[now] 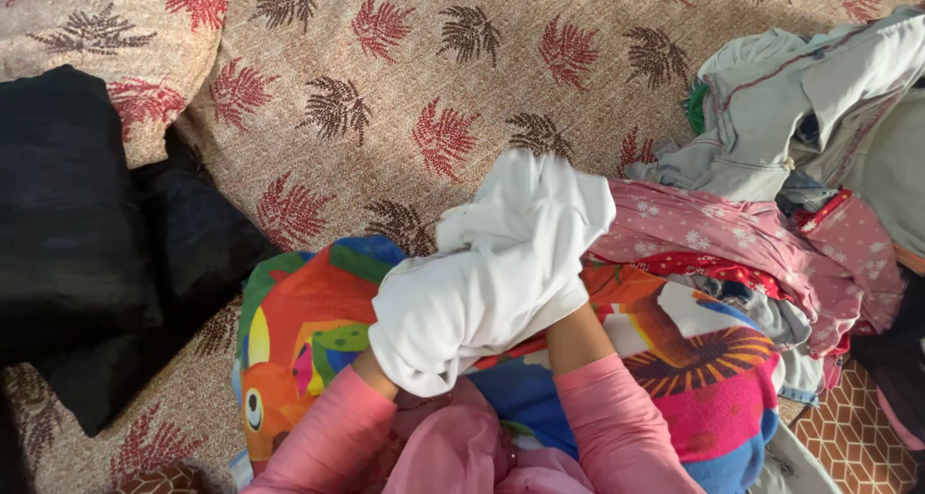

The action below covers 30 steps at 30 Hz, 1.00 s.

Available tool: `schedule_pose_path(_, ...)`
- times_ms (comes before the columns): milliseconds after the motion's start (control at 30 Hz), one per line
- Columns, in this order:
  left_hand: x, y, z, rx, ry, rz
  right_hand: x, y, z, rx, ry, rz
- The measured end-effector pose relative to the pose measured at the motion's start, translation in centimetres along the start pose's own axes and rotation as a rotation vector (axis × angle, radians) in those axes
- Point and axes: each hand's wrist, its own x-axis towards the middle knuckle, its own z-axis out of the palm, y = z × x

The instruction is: The person folds a white collared shirt, a red garment with white patterns, and a blue floral shirt by hand on a patterned bedspread.

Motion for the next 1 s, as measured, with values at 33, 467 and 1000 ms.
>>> schedule_pose_path(33,-0.3,-0.1,-0.3,-0.001,0.039,0.004,-0.9,-0.3,-0.4,0.005,0.0,0.02)
schedule_pose_path(467,-3.8,1.6,0.1,0.036,0.074,0.051,-0.8,-1.9,1.2,0.03,-0.015,-0.075)
schedule_pose_path(1000,1.4,6.7,-0.3,0.819,0.66,0.589,-6.4,3.7,3.9,-0.24,-0.25,0.154)
